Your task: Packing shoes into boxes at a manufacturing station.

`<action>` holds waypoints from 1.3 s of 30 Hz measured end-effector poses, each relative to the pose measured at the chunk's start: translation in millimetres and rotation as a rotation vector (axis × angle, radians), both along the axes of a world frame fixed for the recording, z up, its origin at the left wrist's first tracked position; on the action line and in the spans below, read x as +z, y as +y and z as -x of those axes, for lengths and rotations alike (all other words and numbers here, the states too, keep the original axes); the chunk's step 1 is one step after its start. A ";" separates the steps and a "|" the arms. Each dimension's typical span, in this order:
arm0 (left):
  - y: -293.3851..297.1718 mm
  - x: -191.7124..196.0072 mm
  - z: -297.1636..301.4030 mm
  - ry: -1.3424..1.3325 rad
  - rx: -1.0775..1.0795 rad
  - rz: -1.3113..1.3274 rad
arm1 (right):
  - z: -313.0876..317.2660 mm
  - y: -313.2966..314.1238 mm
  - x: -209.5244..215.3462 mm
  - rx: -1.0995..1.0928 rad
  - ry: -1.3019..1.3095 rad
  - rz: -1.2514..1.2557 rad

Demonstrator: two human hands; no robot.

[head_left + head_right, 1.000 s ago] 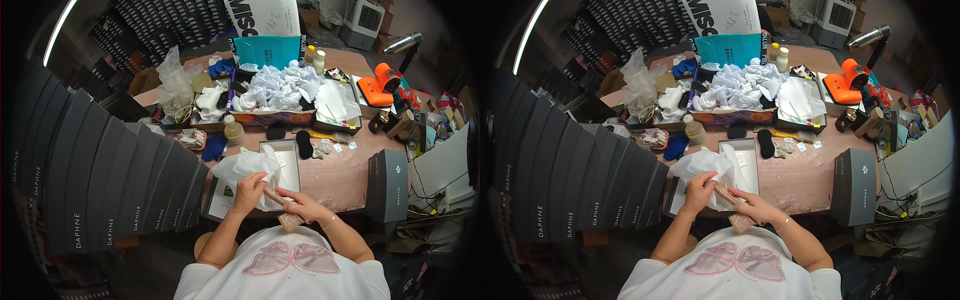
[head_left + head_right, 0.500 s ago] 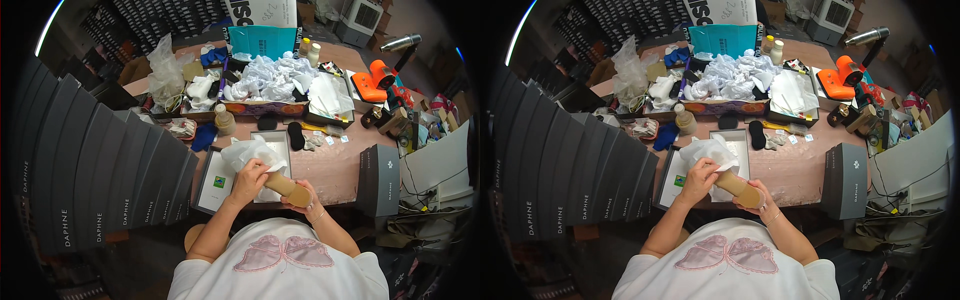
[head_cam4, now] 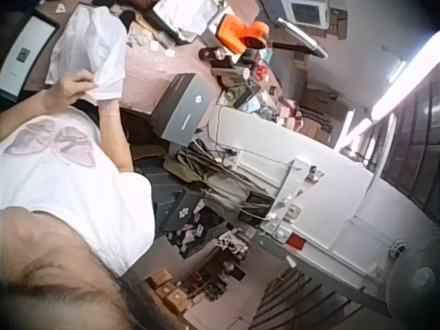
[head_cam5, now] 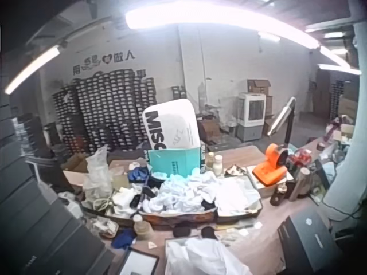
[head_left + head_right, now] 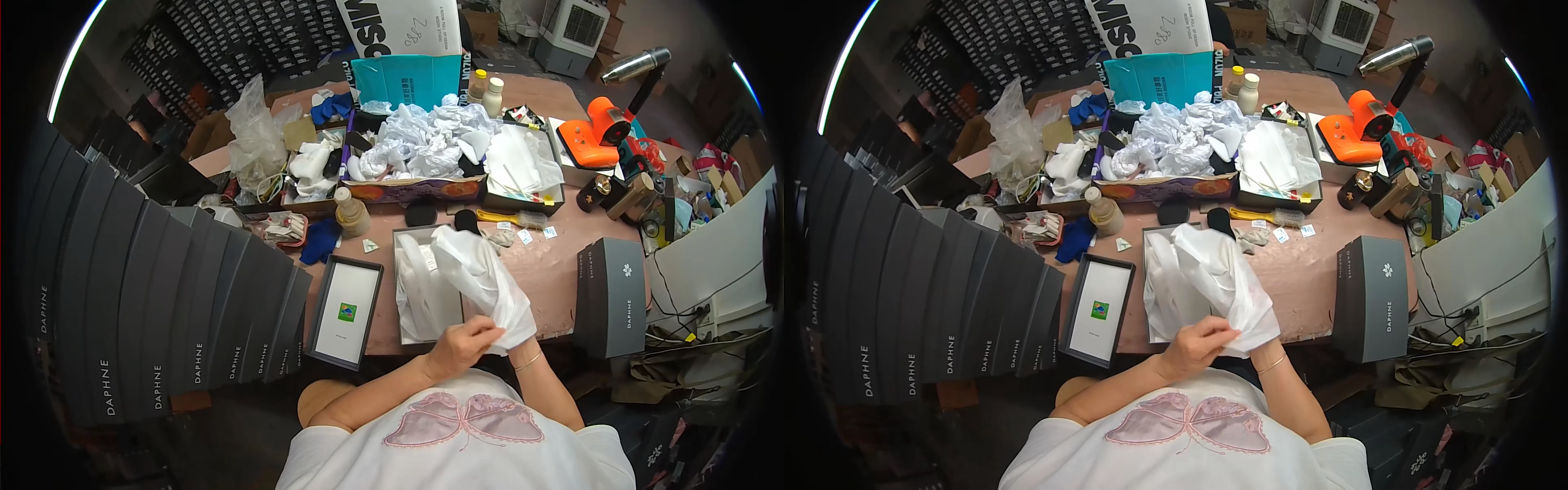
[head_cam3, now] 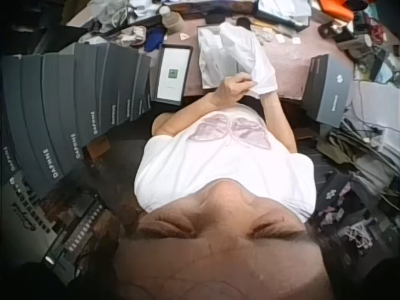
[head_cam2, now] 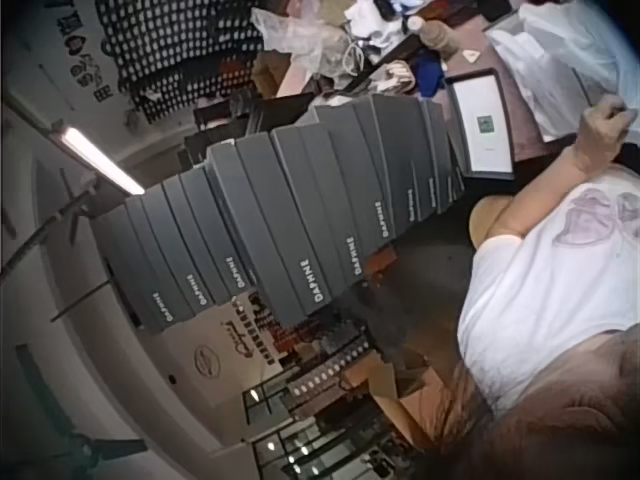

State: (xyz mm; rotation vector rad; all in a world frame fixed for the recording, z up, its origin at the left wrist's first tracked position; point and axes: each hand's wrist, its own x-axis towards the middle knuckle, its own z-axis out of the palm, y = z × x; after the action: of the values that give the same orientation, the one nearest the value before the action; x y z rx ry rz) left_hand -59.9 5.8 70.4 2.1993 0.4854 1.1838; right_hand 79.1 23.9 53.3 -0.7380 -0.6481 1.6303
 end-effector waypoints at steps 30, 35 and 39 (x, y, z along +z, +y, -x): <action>-13.0 14.0 -16.8 0.052 -0.196 0.032 | -4.3 19.0 4.4 -0.063 -0.123 -0.103; -10.1 10.6 35.9 0.225 -0.078 0.199 | 9.8 20.9 9.6 -0.092 -0.150 -0.107; 13.9 -28.4 80.2 -0.758 -0.049 1.652 | 58.4 12.8 -5.5 0.063 -0.355 -0.150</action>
State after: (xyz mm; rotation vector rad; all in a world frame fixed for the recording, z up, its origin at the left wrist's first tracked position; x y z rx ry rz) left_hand -140.1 19.6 41.9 0.3263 0.6688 0.8620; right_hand 20.6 36.7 47.8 -0.9123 -1.0445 1.5005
